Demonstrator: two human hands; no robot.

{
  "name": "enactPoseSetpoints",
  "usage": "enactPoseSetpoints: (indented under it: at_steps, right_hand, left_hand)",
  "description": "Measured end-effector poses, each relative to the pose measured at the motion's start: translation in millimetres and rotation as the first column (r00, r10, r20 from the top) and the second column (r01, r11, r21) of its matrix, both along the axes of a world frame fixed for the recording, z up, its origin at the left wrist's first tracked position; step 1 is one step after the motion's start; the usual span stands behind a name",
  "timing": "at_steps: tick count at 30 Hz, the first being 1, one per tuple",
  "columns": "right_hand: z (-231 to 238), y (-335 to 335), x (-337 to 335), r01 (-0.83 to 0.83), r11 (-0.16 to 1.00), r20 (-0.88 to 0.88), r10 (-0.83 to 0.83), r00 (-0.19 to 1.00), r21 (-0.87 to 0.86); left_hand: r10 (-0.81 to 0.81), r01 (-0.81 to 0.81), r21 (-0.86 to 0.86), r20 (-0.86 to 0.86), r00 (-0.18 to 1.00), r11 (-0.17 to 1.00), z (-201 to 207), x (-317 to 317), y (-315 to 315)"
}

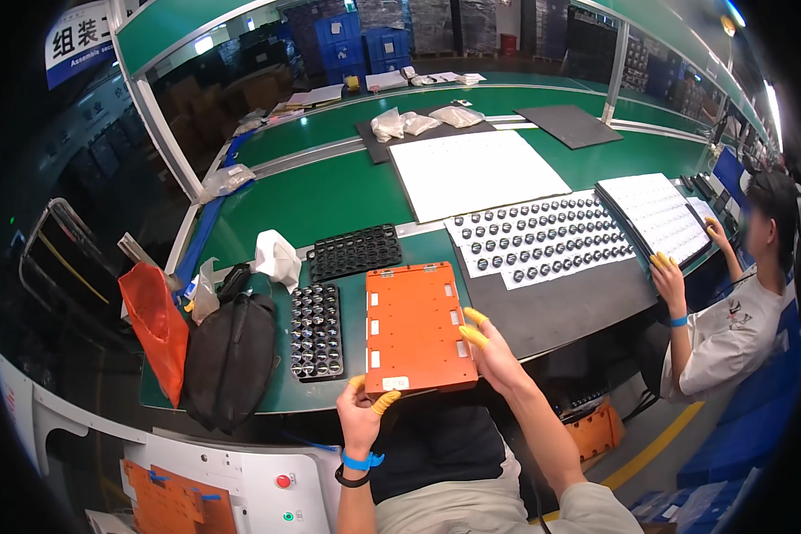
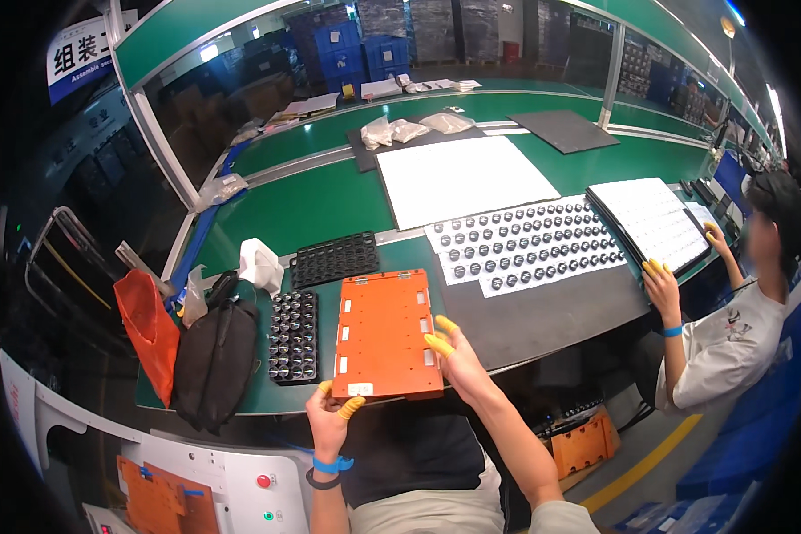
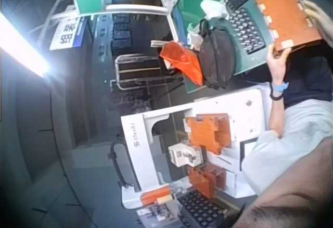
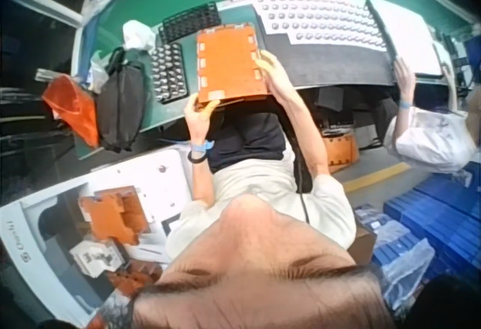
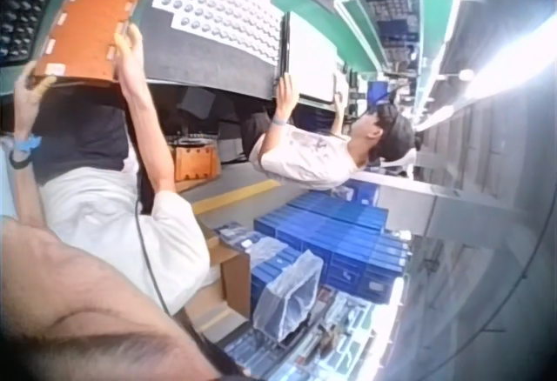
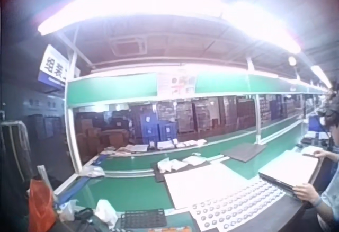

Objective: The person places small white rectangular components onto an orange fixture and inserts cylindrical metal parts into them. The person then picks up the assembled units and places them into a tray. Finally, the person moves the orange fixture to a machine labeled 'Oushi'.

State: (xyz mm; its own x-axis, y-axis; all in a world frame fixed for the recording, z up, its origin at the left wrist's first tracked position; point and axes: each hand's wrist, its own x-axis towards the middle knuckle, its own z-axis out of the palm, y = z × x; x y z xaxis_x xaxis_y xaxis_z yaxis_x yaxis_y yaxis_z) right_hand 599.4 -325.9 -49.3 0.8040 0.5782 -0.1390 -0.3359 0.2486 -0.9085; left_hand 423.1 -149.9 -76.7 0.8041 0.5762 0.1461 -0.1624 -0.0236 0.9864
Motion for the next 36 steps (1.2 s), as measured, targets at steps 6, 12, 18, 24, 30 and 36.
enactPoseSetpoints:
  at_steps: [6,12,18,24,30,36]
  right_hand:
    - [43,-14,-17,0.336,0.747,0.815,0.485,0.317,-0.574]
    - [27,0,-12,0.321,0.697,0.745,0.665,0.046,-0.641]
    - [12,6,-8,0.384,0.724,0.765,0.641,-0.066,-0.574]
    - [25,17,-17,0.47,0.733,0.761,0.624,-0.179,-0.491]
    - [106,22,9,0.491,0.742,0.793,0.589,-0.155,-0.456]
    - [152,90,94,0.19,0.981,0.746,-0.1,0.658,-0.036]
  left_hand:
    - [0.249,-0.156,0.595,-0.076,0.966,0.789,10,9,-9]
    - [0.309,-0.214,0.548,-0.087,0.947,0.809,5,22,-11]
    - [0.293,-0.17,0.55,-0.144,0.945,0.818,7,19,-6]
    - [0.329,-0.265,0.367,-0.124,0.936,0.892,12,18,-12]
    - [0.317,-0.237,0.417,-0.134,0.939,0.877,11,24,-16]
    - [0.291,-0.209,0.491,-0.095,0.952,0.846,1,15,4]
